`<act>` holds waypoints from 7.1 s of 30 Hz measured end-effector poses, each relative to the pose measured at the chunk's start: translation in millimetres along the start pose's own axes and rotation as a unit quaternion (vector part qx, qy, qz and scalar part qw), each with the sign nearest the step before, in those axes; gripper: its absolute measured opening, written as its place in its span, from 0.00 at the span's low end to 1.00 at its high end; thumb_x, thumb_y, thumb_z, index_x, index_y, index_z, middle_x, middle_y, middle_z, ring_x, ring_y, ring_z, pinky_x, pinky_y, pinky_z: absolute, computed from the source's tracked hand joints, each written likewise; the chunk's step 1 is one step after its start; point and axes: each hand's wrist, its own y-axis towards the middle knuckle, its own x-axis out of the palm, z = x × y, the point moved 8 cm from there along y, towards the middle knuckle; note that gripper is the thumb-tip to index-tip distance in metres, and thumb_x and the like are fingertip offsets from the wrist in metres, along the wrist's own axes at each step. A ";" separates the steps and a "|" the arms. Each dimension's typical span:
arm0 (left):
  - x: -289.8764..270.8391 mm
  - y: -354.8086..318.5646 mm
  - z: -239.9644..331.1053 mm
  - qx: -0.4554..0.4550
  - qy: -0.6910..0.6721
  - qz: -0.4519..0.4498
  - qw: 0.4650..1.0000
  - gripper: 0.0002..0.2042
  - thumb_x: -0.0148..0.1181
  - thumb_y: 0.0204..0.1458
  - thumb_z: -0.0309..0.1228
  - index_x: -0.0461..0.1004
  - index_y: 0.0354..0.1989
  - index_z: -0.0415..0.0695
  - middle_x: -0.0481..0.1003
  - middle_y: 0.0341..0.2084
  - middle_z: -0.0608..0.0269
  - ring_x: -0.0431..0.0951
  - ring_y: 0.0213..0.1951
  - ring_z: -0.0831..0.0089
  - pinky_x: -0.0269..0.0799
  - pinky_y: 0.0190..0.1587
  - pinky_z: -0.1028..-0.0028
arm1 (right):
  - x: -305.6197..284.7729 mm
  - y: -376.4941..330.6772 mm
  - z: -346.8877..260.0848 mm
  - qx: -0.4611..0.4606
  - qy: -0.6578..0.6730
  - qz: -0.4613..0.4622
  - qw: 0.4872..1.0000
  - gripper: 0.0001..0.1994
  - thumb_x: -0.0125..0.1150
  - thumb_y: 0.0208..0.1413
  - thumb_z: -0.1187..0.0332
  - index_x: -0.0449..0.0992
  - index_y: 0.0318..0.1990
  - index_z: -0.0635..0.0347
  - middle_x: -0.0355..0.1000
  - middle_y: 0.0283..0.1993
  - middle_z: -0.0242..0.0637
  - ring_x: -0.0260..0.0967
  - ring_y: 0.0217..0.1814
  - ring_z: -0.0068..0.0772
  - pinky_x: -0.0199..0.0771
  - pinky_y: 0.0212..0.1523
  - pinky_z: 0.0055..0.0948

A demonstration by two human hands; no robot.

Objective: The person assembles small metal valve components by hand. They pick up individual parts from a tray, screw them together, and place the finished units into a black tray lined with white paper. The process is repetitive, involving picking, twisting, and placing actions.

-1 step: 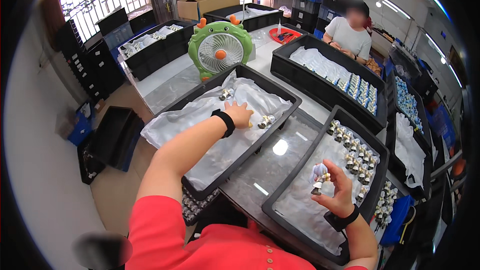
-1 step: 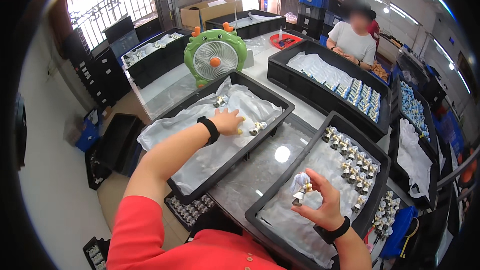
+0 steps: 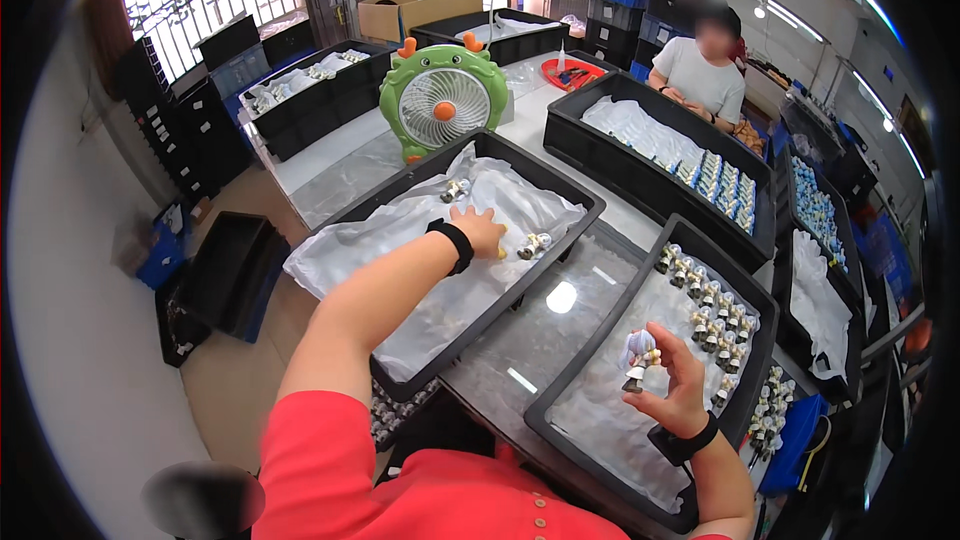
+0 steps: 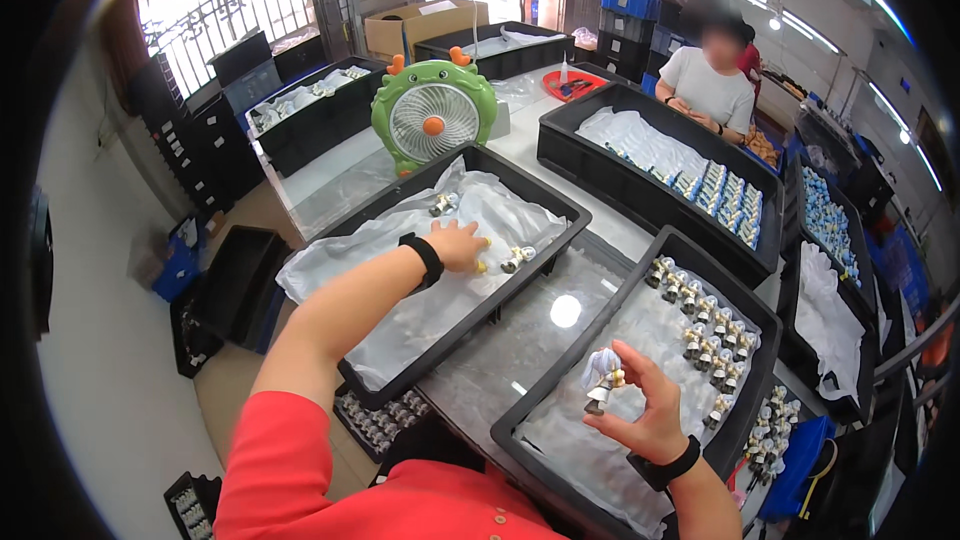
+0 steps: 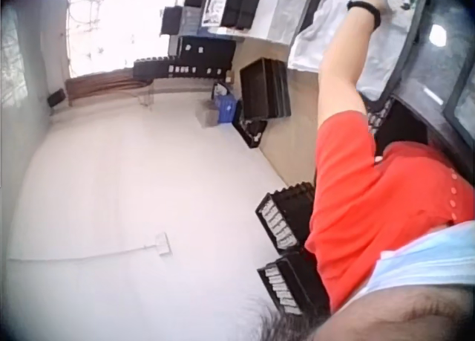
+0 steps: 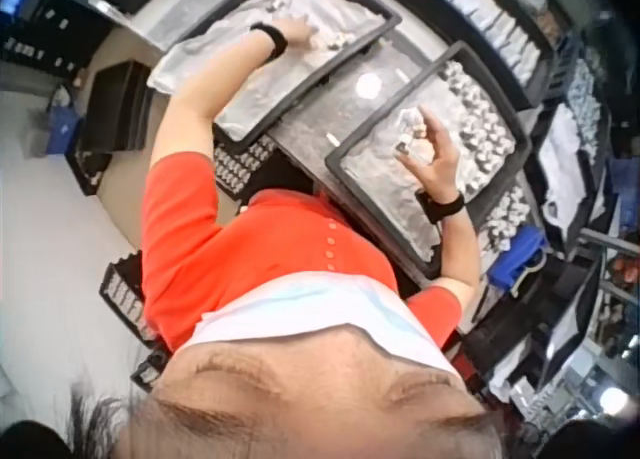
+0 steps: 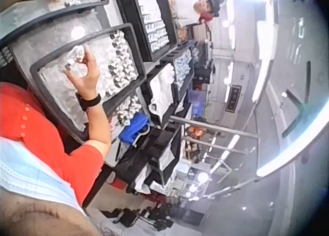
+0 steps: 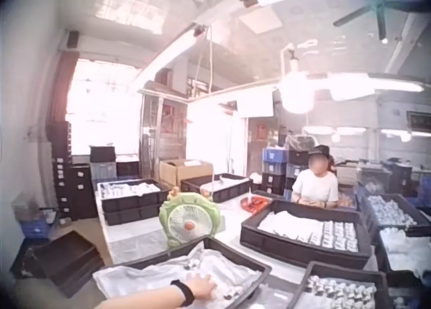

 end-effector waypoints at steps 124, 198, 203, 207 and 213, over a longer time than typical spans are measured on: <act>18.4 -137.9 210.9 0.246 -0.860 -0.275 0.351 0.21 0.41 0.63 0.31 0.53 0.63 0.41 0.65 0.55 0.55 0.68 0.57 0.58 0.68 0.54 0.65 | 9.9 7.2 0.7 -0.017 -0.192 0.041 0.980 0.40 0.76 0.31 0.69 0.64 0.58 0.60 0.64 0.54 0.43 0.61 0.57 0.45 0.62 0.57 0.37; 19.3 -139.0 212.3 0.260 -0.854 -0.268 0.363 0.24 0.49 0.59 0.28 0.53 0.63 0.44 0.68 0.49 0.65 0.71 0.54 0.64 0.69 0.52 0.68 | 12.3 9.1 -2.3 -0.004 -0.206 0.034 0.978 0.37 0.74 0.33 0.70 0.65 0.56 0.60 0.66 0.54 0.43 0.63 0.55 0.44 0.65 0.55 0.36; 21.4 -137.6 212.4 0.260 -0.854 -0.267 0.362 0.24 0.49 0.59 0.29 0.53 0.63 0.44 0.68 0.49 0.65 0.71 0.53 0.65 0.69 0.52 0.69 | 12.5 9.1 -1.4 -0.002 -0.206 0.032 0.978 0.37 0.74 0.33 0.70 0.65 0.56 0.61 0.66 0.54 0.43 0.63 0.56 0.44 0.65 0.55 0.36; 21.5 -138.1 212.0 0.260 -0.853 -0.265 0.367 0.24 0.50 0.59 0.30 0.53 0.63 0.44 0.68 0.49 0.65 0.71 0.53 0.65 0.69 0.52 0.69 | 13.3 8.7 -1.0 0.002 -0.207 0.032 0.978 0.38 0.74 0.33 0.70 0.65 0.57 0.61 0.66 0.54 0.43 0.64 0.56 0.44 0.65 0.55 0.36; 19.8 -138.3 216.6 0.264 -0.849 -0.270 0.370 0.23 0.48 0.60 0.28 0.52 0.63 0.44 0.67 0.51 0.64 0.71 0.54 0.64 0.69 0.53 0.68 | 9.5 4.6 1.0 0.008 -0.204 0.040 0.978 0.39 0.75 0.33 0.69 0.64 0.58 0.61 0.66 0.55 0.43 0.64 0.56 0.44 0.65 0.56 0.36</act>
